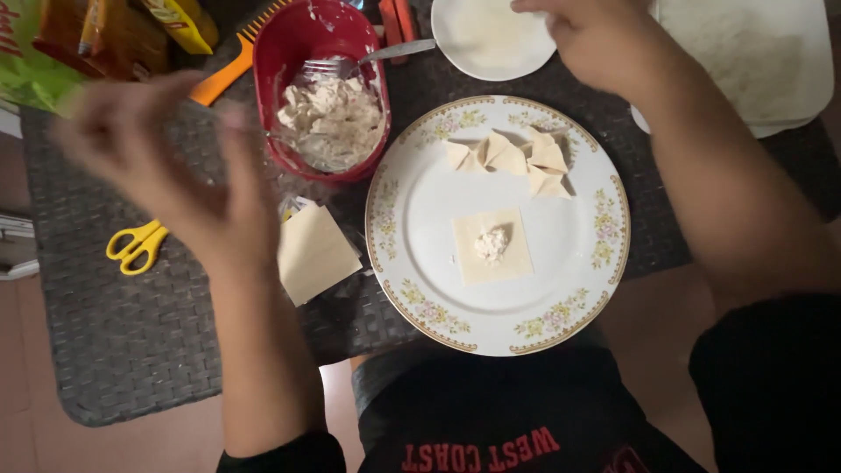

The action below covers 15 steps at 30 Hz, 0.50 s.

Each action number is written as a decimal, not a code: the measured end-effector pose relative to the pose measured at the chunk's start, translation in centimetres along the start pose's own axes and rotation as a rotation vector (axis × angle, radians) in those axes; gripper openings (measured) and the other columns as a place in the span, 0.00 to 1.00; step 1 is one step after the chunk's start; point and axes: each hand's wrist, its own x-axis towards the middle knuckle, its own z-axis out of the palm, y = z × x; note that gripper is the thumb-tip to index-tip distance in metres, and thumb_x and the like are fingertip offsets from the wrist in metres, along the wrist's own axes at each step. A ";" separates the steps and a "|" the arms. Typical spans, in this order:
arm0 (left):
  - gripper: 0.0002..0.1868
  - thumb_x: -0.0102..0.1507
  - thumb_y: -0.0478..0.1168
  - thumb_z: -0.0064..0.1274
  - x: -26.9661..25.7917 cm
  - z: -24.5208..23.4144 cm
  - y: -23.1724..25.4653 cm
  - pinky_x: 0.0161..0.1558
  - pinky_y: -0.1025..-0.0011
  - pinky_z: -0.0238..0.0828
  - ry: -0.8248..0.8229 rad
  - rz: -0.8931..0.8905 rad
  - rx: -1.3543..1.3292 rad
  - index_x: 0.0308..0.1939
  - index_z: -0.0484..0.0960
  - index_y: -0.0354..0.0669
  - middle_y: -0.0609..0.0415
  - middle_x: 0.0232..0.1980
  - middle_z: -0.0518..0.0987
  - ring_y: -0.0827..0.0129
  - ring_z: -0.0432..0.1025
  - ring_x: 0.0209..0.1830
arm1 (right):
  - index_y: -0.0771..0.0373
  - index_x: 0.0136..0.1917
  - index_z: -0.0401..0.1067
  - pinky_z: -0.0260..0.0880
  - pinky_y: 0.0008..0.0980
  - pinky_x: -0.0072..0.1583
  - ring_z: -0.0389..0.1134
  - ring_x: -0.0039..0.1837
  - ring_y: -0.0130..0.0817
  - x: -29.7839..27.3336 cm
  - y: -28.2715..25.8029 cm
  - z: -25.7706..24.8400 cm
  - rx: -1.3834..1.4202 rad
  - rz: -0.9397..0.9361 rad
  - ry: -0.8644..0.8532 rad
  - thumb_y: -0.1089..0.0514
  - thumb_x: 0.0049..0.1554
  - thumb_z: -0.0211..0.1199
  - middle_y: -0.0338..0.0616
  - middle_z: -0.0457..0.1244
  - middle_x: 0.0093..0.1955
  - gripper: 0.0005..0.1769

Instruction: Wrapping filling into dumpling skins to create star-shaped dumplings at a table.

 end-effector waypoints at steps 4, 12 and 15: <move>0.18 0.61 0.49 0.68 0.7 -1.8 7.8 0.66 0.54 0.54 -0.650 0.095 -0.041 0.50 0.83 0.48 0.55 0.52 0.69 0.58 0.62 0.61 | 0.48 0.70 0.78 0.44 0.60 0.73 0.51 0.76 0.59 -4.7 -0.5 -0.7 -0.183 -0.279 0.108 0.61 0.67 0.62 0.57 0.57 0.76 0.21; 0.36 0.56 0.68 0.55 -8.6 -1.7 12.5 0.61 0.52 0.54 -0.994 0.134 -0.080 0.62 0.83 0.56 0.50 0.52 0.70 0.56 0.65 0.56 | 0.34 0.58 0.81 0.37 0.58 0.75 0.38 0.79 0.55 -11.9 -6.8 1.1 -0.142 -0.465 -0.115 0.57 0.55 0.65 0.43 0.45 0.86 0.21; 0.42 0.53 0.75 0.51 -10.5 -2.0 12.5 0.60 0.53 0.53 -0.949 0.116 -0.042 0.64 0.83 0.58 0.51 0.54 0.70 0.57 0.65 0.56 | 0.33 0.56 0.81 0.35 0.58 0.73 0.37 0.79 0.55 -12.4 -7.1 2.2 -0.146 -0.550 -0.110 0.53 0.56 0.67 0.42 0.43 0.86 0.16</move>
